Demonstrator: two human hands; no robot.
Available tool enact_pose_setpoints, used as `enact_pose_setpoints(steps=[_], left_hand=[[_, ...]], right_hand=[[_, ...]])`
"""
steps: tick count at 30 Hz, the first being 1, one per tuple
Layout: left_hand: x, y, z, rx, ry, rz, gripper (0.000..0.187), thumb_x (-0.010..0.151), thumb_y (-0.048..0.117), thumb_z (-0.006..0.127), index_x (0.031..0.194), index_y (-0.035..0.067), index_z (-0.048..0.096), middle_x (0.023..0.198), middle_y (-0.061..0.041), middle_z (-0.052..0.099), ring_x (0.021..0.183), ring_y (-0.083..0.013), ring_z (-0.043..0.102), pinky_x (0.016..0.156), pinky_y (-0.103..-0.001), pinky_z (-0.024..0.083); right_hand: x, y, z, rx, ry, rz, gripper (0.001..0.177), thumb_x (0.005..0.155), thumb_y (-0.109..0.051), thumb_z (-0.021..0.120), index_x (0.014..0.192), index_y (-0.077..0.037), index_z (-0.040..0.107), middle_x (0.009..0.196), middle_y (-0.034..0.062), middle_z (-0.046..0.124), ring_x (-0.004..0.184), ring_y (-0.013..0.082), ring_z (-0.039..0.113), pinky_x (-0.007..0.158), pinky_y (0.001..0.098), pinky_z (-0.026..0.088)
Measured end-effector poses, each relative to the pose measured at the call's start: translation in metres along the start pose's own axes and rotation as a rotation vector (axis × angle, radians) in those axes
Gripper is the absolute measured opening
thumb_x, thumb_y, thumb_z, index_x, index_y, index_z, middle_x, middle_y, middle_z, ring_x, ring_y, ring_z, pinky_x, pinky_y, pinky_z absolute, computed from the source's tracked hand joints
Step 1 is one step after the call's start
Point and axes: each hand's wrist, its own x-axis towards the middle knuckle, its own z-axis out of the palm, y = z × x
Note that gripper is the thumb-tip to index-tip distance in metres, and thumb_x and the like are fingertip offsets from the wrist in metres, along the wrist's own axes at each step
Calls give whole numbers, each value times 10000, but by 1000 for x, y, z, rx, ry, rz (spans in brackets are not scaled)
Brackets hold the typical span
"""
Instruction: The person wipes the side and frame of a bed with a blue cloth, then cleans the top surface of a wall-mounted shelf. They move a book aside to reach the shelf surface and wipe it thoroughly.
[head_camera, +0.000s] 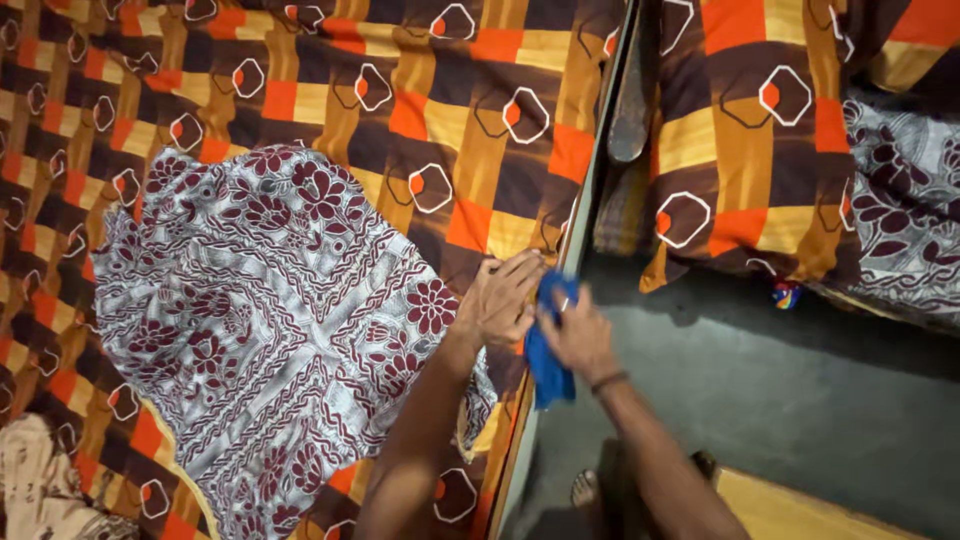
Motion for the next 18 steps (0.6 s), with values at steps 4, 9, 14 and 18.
enact_pose_setpoints(steps=[4,9,14,18], left_hand=[[3,2,-3,-7,-13,-6,697,744,268,624,1378,-17,567,1509,-155,518,1461,-239,414,1032,-476,375],[5,3,-6,1,-44,-14,592,761,273,621,1290,8,604,1507,-144,510,1454,-238,405,1031,-482,374],[5,3,-3,60,-61,-10,549,758,297,621,1238,30,626,1486,-129,513,1445,-234,405,1013,-502,369],[7,2,-4,59,-67,1,518,759,297,621,1204,33,637,1482,-133,519,1447,-239,403,1000,-499,367]], right_hand=[[127,16,-10,341,259,-11,572,1111,-418,525,1485,12,473,1528,401,362,1381,560,426,1146,517,383],[174,34,29,600,355,97,665,1065,-428,483,1522,46,390,1604,364,287,1493,480,293,1218,441,260],[77,59,113,662,316,91,592,1120,-324,331,1602,20,315,1686,252,256,1557,398,263,1277,410,207],[-92,41,161,688,172,-43,795,867,24,377,1630,-36,163,1730,157,69,1594,322,33,1283,413,8]])
